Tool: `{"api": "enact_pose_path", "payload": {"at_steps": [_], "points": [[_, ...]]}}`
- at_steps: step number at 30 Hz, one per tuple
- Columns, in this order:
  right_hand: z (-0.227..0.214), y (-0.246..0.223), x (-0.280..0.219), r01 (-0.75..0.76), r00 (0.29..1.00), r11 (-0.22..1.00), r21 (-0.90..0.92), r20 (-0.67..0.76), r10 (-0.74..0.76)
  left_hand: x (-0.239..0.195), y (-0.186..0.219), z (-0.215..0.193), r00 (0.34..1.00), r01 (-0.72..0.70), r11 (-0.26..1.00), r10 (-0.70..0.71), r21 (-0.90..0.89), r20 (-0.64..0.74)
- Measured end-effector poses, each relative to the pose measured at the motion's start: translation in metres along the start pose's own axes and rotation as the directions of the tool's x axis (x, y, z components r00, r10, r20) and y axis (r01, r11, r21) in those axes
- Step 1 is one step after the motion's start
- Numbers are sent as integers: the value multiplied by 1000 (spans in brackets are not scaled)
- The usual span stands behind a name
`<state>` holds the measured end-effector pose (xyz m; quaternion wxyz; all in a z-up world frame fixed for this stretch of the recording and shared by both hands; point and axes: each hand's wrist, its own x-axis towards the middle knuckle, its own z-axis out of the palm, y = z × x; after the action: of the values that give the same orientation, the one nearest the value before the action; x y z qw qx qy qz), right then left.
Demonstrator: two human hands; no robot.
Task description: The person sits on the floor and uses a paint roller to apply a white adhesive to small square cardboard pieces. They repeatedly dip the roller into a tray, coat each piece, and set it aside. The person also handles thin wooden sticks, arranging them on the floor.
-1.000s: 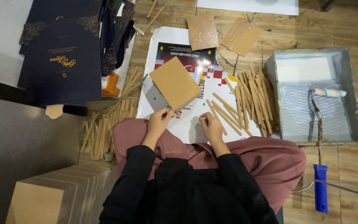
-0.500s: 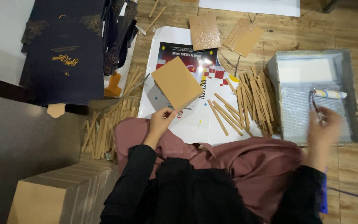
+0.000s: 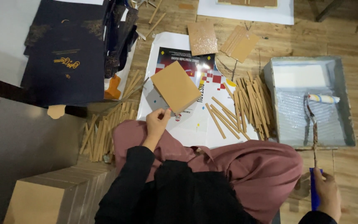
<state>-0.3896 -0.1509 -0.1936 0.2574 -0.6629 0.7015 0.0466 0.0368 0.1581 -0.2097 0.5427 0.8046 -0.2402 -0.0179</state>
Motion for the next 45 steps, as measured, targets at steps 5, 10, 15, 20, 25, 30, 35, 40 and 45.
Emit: {"api": "enact_pose_path", "payload": {"at_steps": [5, 10, 15, 20, 25, 30, 35, 40, 45], "points": [[13, 15, 43, 104, 964, 994, -33, -244, -109, 59, 62, -18, 995, 73, 990, -80, -124, -60], [26, -59, 65, 515, 741, 857, 5, -506, -442, 107, 123, -8, 986, -164, 939, 147, -303, -78], [45, -222, -15, 620, 784, 723, 306, -286, -552, 100, 111, 39, 987, -159, 945, 154, -285, -37], [93, -301, -71, 796, 594, 523, 304, -234, -769, 69, 94, 33, 985, -149, 980, 135, -133, -112], [135, -308, -70, 775, 544, 488, 401, -30, -839, 33, 43, 28, 978, 35, 988, -3, 152, -209], [140, -314, -75, 560, 605, 586, 585, 194, -772, 10, 4, 38, 941, 320, 942, -329, -105, -86], [141, -325, -85, 637, 466, 434, 637, 130, -875, 17, 9, 43, 921, 386, 908, -390, -162, 4], [115, -334, -104, 565, 428, 570, 597, 378, -821, 10, -3, 43, 925, 376, 905, -379, -200, 22], [130, -325, -95, 647, 391, 484, 589, 288, -874, 16, 17, 39, 901, 433, 886, -432, -168, 43]]}}
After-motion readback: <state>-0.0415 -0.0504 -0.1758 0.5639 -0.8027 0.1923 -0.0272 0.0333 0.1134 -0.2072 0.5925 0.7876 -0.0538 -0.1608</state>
